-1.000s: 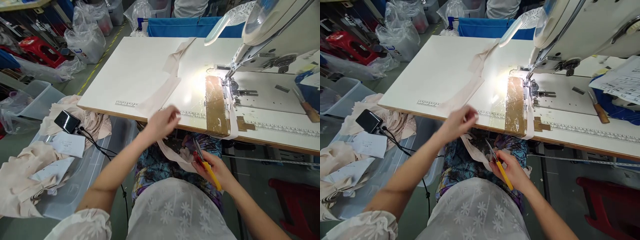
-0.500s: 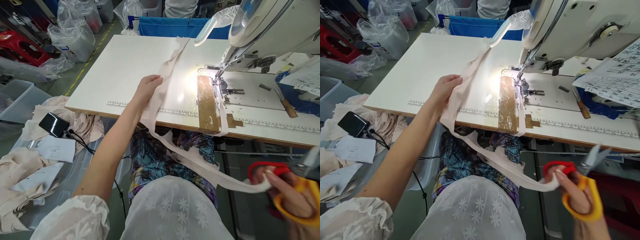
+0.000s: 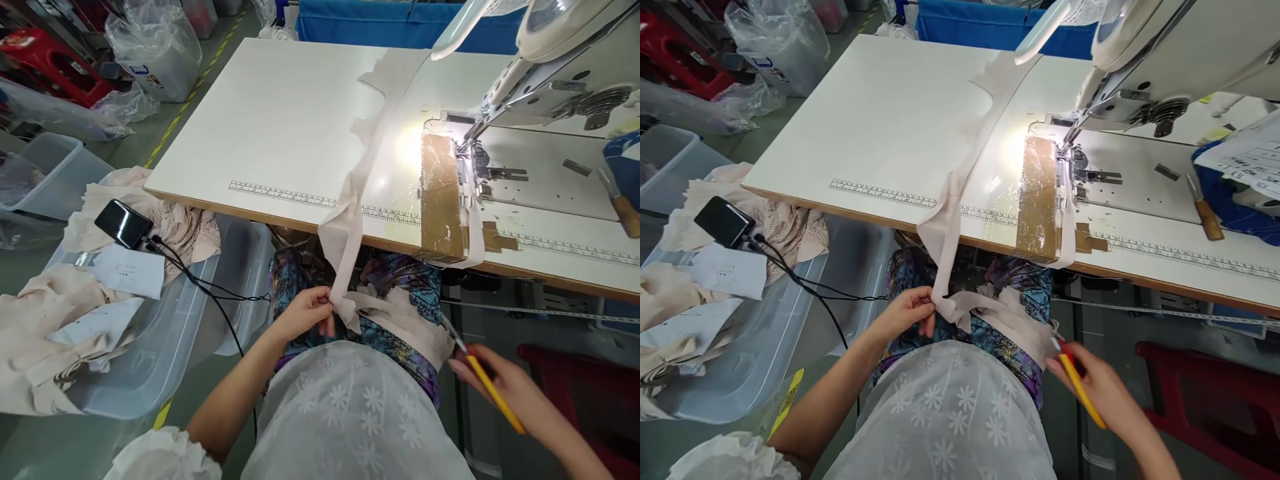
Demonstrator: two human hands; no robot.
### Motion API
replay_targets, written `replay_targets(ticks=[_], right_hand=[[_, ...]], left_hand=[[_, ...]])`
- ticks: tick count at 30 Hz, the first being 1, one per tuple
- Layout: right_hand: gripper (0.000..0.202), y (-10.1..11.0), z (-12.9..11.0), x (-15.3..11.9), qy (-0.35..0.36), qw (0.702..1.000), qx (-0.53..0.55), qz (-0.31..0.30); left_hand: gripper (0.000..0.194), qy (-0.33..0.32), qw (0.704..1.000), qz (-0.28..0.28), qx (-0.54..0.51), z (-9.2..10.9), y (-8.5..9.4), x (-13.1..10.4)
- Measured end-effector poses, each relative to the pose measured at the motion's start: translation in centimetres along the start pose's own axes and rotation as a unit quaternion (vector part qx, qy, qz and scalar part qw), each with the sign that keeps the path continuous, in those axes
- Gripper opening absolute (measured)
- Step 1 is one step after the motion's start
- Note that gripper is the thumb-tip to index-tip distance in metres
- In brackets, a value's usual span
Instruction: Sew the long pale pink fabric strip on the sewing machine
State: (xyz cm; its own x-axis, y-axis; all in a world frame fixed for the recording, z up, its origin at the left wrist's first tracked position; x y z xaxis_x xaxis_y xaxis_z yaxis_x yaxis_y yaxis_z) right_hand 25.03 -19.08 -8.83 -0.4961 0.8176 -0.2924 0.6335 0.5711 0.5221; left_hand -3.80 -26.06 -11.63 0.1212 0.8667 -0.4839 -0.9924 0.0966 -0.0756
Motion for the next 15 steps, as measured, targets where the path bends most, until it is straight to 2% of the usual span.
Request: replay_targets(ticks=[2, 3, 5, 12, 15], right_hand=[[0.049, -4.8, -2.9, 1.5, -0.002, 0.987, 0.089, -0.131], [0.047, -6.6, -4.2, 2.1, 0.000, 0.977, 0.115, -0.181], [0.044, -8.7, -6.2, 3.2, 0.013, 0.960, 0.132, -0.247], [0.049, -10.9, -8.1, 5.8, 0.074, 0.928, 0.055, -0.360], [0.048, -11.4, -8.9, 6.3, 0.089, 0.923, 0.026, -0.373]], left_hand=[[0.045, -0.005, 0.999, 0.007, -0.049, -0.4, -1.3, -0.1], [0.048, -0.004, 0.998, 0.015, -0.064, -0.6, -1.6, -0.3], [0.050, 0.002, 0.997, 0.031, -0.075, -0.9, -1.7, -0.7], [0.052, 0.028, 0.994, 0.059, -0.087, -1.5, -1.1, -1.8], [0.051, 0.039, 0.993, 0.066, -0.095, -1.4, -1.2, -1.9]])
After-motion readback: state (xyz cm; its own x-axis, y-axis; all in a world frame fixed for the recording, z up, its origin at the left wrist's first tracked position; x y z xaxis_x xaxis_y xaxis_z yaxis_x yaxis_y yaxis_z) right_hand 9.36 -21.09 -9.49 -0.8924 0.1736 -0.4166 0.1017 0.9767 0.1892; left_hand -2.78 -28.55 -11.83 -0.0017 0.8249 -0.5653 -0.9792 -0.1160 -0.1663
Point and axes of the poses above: each hand's wrist, its own x-axis towards the middle knuckle, its own y-axis out of the back of the hand, z = x × y, the point moved 9 cm from there along x, towards the middle knuckle, and after that the axes turned 14 degrees about x, right-handed, at the moved point
